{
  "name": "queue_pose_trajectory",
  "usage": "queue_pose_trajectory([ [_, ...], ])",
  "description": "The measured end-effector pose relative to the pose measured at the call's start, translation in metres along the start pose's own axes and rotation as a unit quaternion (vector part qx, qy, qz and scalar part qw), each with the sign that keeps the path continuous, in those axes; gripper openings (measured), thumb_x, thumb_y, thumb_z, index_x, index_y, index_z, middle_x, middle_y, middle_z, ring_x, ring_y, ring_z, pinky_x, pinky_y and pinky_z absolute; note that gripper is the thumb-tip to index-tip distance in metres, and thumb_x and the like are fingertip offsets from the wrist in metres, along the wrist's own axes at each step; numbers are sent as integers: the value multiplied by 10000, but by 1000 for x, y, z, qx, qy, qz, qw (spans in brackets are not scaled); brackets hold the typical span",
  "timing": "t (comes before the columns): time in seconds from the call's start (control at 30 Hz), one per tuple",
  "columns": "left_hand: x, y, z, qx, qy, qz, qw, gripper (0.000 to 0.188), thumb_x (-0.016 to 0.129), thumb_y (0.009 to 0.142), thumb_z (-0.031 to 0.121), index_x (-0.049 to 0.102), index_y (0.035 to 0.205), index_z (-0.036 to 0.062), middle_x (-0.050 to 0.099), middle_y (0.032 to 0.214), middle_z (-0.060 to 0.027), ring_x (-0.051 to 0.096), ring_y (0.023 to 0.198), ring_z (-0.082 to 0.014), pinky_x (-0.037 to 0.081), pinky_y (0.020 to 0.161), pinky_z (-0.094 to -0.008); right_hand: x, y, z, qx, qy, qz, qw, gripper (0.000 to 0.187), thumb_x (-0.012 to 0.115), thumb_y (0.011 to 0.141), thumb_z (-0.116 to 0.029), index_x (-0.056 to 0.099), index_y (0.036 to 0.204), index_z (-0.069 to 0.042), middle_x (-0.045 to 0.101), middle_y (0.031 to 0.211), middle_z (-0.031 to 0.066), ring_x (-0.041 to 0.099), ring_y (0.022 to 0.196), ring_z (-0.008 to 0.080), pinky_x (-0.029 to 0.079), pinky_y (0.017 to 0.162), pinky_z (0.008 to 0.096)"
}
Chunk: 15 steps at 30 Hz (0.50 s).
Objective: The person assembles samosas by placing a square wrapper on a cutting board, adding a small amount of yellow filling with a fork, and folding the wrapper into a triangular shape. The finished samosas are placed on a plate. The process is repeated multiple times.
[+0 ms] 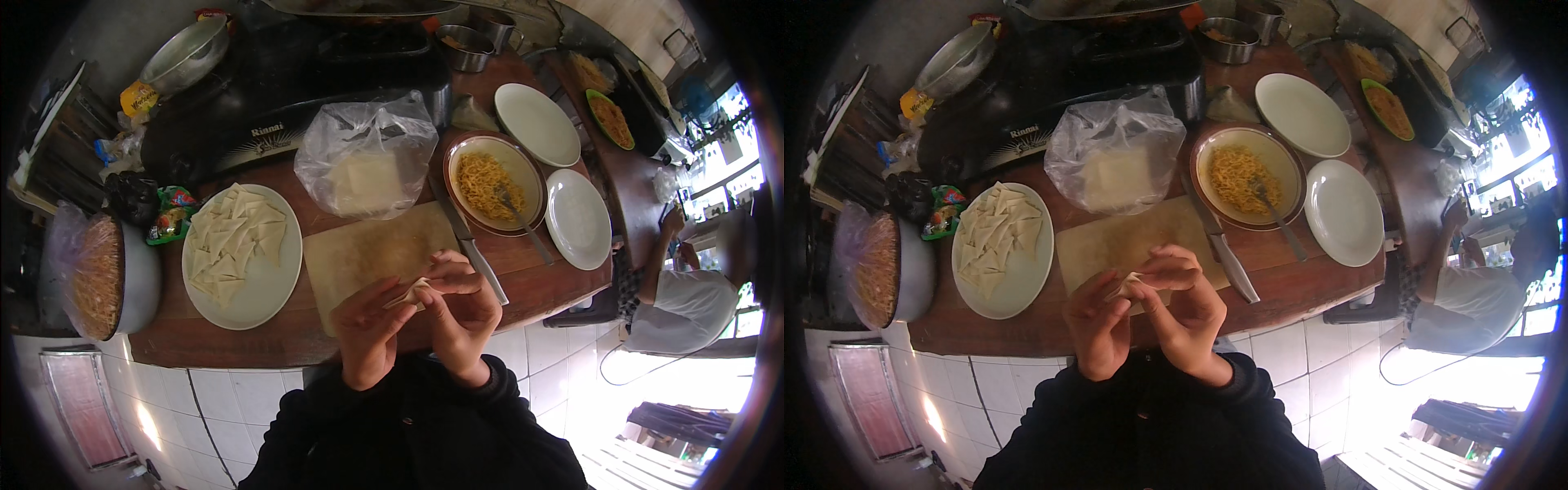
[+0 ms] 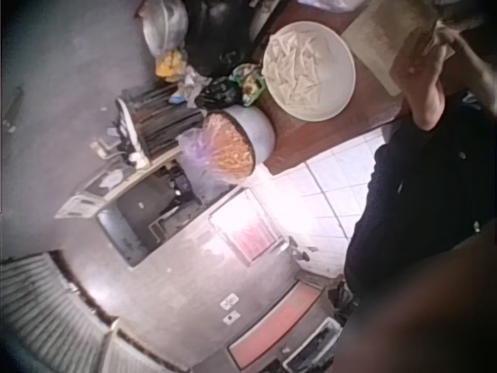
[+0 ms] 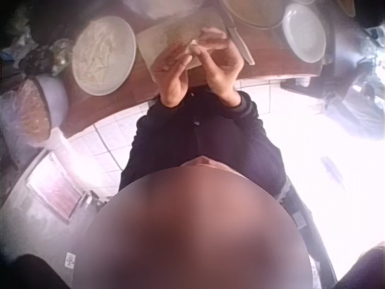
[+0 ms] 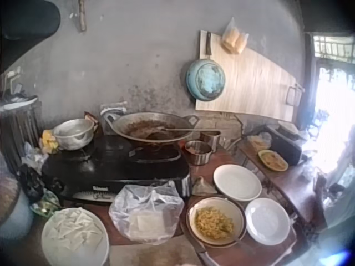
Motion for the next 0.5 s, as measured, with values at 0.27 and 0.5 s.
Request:
queue_pose_trajectory([
  [0.27, -8, 1, -9, -66, -59, -6, 996, 288, 611, 797, -4, 575, 1075, 62, 647, 939, -73, 605, 884, -188, 439, 857, -356, 4, -4, 6, 79, 115, 38, 989, 222, 692, 727, 40, 592, 923, 10, 572, 1002, 117, 491, 1048, 216, 378, 916, 350],
  [0.5, -11, 1, -11, -82, -135, -26, 987, 297, 632, 751, -62, 619, 1019, 65, 673, 935, -92, 602, 1007, -219, 292, 1058, -441, 10, -21, 21, 174, 218, 27, 960, 206, 696, 732, 16, 622, 922, -11, 519, 1081, 110, 497, 1021, 196, 377, 906, 328],
])
Point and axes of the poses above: each hand's wrist, its own y-axis towards the middle knuckle, its own x-axis out of the palm, z = x × y, the point moved 8 cm from there along y, towards the middle knuckle
